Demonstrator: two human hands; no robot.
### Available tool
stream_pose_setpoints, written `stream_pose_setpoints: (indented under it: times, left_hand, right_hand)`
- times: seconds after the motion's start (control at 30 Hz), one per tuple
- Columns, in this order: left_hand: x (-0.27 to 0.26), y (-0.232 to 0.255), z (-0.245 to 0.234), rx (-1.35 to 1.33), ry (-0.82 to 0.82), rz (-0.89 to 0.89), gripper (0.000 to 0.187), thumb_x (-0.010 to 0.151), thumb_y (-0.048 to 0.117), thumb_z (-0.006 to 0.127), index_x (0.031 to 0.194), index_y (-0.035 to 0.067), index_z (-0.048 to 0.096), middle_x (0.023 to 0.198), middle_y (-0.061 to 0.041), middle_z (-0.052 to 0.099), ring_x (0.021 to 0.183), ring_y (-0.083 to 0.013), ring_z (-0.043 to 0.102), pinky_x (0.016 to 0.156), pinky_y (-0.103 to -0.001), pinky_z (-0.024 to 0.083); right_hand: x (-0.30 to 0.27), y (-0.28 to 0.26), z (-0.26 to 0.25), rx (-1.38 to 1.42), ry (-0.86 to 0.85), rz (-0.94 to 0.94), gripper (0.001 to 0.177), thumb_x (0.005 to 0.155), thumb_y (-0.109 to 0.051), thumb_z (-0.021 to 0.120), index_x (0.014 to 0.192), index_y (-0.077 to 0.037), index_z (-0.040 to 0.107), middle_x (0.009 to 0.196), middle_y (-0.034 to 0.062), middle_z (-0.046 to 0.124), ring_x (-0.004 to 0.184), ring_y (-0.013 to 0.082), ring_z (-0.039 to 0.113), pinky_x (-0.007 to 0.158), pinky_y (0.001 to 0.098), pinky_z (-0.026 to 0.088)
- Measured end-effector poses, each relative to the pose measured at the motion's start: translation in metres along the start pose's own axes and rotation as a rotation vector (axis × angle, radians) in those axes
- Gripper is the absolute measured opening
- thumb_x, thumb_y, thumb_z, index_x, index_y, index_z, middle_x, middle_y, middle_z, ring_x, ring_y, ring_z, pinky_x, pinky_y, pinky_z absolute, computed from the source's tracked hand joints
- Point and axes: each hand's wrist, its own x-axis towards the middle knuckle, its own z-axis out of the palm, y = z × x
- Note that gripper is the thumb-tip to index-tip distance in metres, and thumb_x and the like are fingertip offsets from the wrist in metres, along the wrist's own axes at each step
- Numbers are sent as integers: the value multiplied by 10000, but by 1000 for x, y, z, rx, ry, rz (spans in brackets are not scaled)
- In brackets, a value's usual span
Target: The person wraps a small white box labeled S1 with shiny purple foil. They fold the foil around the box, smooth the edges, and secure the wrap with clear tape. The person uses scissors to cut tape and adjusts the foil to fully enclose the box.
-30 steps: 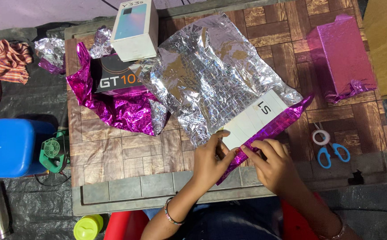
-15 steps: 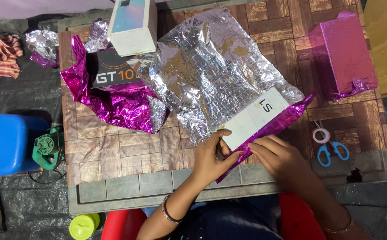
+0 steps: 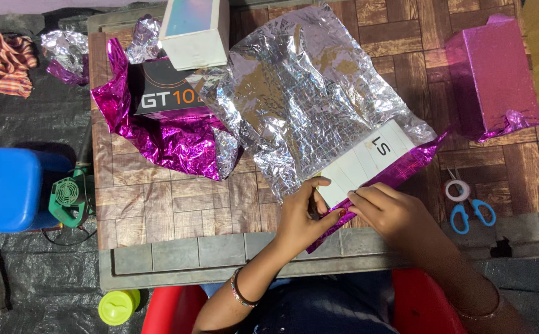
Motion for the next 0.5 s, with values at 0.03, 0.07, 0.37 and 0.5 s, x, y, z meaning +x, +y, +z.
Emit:
stream_pose_setpoints:
  times: [0.03,0.07,0.37,0.5]
  left_hand:
    - [0,0,0,0,-2,0,566,780,153,890,1245,-21,618,682,4,584,554,-58,525,500,-239,412]
    - [1,0,0,0,-2,4,568,777,156,893,1239,-25,617,681,4,582,551,-59,521,499,-240,410]
    - [1,3,-1,-3,-14,-36,582,770,158,893,1253,-11,616,682,-1,581,536,-67,518,490,-247,408]
    - [0,2,0,13,-11,-19,587,768,162,892,1257,-2,612,688,-8,585,535,-79,531,492,-257,416]
  right_hand:
    - [-1,-2,0,-30,-13,-13,339,772,-151,748,1047,44,715,958,105,699,869,239,684,690,344,580]
    - [-2,-3,-1,-63,-26,-28,332,768,-133,739,1044,48,713,959,103,698,864,232,682,687,334,582]
    - [2,0,3,-200,-128,-73,399,673,-115,719,1042,38,719,906,72,680,824,202,677,646,305,586]
    - [0,0,8,-200,-118,-75,412,667,-150,731,1029,46,727,887,69,680,799,197,668,634,304,582]
